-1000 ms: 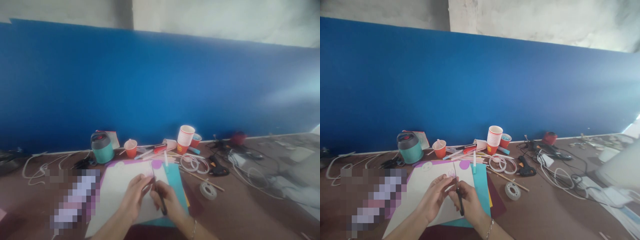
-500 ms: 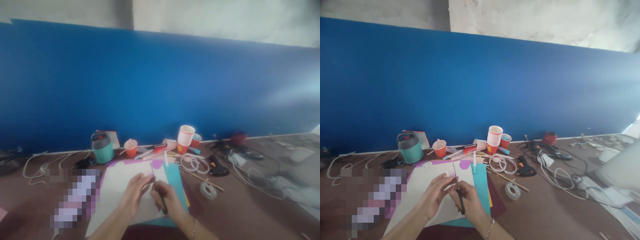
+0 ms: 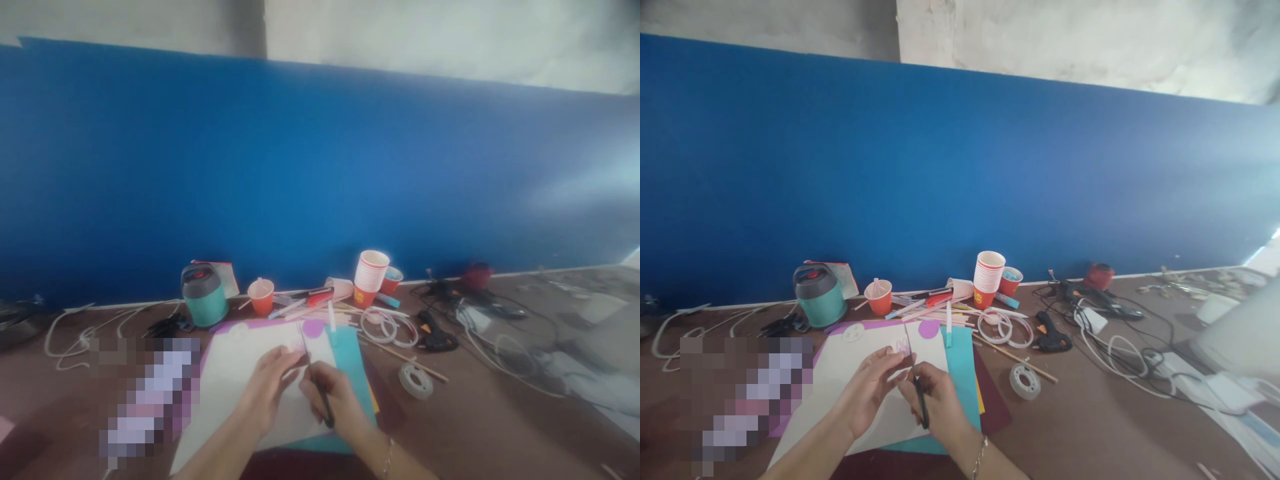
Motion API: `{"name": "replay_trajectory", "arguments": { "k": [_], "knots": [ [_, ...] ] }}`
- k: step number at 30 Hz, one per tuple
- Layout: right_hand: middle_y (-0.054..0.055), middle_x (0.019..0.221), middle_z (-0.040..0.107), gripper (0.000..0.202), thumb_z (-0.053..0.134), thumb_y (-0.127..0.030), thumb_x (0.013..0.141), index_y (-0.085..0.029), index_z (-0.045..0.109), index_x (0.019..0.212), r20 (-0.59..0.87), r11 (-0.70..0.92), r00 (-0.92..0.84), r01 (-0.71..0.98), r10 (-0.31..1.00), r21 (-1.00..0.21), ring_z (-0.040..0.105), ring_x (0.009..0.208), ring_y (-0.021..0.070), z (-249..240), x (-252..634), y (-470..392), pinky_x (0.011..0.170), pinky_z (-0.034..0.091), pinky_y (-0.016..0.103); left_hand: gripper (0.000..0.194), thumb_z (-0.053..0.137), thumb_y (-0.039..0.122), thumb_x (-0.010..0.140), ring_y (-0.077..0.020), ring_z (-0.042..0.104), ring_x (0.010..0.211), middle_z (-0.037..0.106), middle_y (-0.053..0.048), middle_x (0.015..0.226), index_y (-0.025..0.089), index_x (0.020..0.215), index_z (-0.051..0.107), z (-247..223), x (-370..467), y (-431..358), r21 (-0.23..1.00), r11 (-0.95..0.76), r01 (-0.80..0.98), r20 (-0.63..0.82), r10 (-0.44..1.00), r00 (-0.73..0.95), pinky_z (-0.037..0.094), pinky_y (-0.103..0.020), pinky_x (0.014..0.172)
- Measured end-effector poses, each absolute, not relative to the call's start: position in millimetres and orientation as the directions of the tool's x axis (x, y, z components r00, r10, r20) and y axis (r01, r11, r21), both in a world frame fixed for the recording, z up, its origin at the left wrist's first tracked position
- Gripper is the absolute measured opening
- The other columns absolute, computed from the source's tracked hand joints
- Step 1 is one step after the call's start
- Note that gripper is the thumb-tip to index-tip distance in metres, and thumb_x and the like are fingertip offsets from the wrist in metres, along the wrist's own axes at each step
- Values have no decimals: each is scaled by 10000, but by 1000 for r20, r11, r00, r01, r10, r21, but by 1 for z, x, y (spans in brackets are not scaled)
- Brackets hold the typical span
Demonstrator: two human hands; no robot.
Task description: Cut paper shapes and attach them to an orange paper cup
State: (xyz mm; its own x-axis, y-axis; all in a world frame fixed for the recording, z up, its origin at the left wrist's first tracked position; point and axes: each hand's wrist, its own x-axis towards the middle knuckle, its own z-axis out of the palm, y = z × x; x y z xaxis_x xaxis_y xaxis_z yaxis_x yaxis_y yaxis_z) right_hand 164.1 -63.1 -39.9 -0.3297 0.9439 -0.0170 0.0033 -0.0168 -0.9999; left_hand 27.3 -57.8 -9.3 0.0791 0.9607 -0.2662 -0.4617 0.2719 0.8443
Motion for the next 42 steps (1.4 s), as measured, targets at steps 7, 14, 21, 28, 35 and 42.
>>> {"name": "replay_trajectory", "arguments": {
  "k": [7, 14, 21, 28, 35, 42],
  "knots": [
    [-97, 414, 403, 404, 618, -561, 717, -184, 476, 690, -39, -35, -323, 20, 946, -999, 340, 324, 41, -42, 164, -62, 331, 239, 160, 225, 714, 278, 681, -222, 590, 958, 641, -29, 795, 183, 632, 516, -10, 25, -56, 852, 279, -444, -262, 960, 99, 379, -326, 853],
    [-102, 398, 387, 392, 612, -544, 728, -186, 465, 669, -41, -40, -316, 10, 948, -999, 327, 316, 35, -43, 163, -62, 320, 226, 155, 236, 724, 279, 668, -241, 584, 976, 634, -36, 808, 184, 643, 509, -12, 25, -56, 850, 281, -446, -267, 959, 95, 374, -349, 873],
    [-113, 375, 368, 375, 634, -507, 718, -187, 453, 648, -47, -55, -315, -17, 948, -998, 295, 306, 28, -37, 162, -63, 309, 210, 149, 242, 714, 280, 679, -246, 578, 990, 628, -32, 797, 189, 636, 494, -12, 22, -53, 855, 288, -432, -262, 958, 120, 371, -358, 885],
    [-116, 369, 366, 344, 625, -484, 725, -185, 468, 662, -67, -69, -304, 1, 950, -998, 291, 295, 26, -46, 164, -60, 303, 197, 148, 196, 706, 289, 676, -252, 584, 988, 645, -51, 830, 181, 664, 544, -12, 20, -54, 868, 293, -401, -259, 956, 138, 373, -361, 884],
    [-117, 355, 360, 316, 624, -450, 720, -186, 470, 640, -88, -89, -290, 10, 953, -996, 275, 289, 25, -43, 163, -60, 294, 171, 148, 179, 703, 314, 669, -247, 586, 975, 662, -70, 866, 172, 714, 602, -12, 18, -51, 883, 294, -366, -255, 955, 152, 381, -354, 871],
    [-121, 344, 350, 280, 624, -405, 708, -185, 468, 630, -88, -104, -300, -38, 950, -994, 267, 282, 23, -41, 162, -61, 294, 182, 146, 152, 683, 303, 688, -235, 588, 947, 663, -70, 872, 172, 723, 614, -9, 17, -49, 896, 288, -338, -238, 954, 182, 389, -346, 857]
  ]
}}
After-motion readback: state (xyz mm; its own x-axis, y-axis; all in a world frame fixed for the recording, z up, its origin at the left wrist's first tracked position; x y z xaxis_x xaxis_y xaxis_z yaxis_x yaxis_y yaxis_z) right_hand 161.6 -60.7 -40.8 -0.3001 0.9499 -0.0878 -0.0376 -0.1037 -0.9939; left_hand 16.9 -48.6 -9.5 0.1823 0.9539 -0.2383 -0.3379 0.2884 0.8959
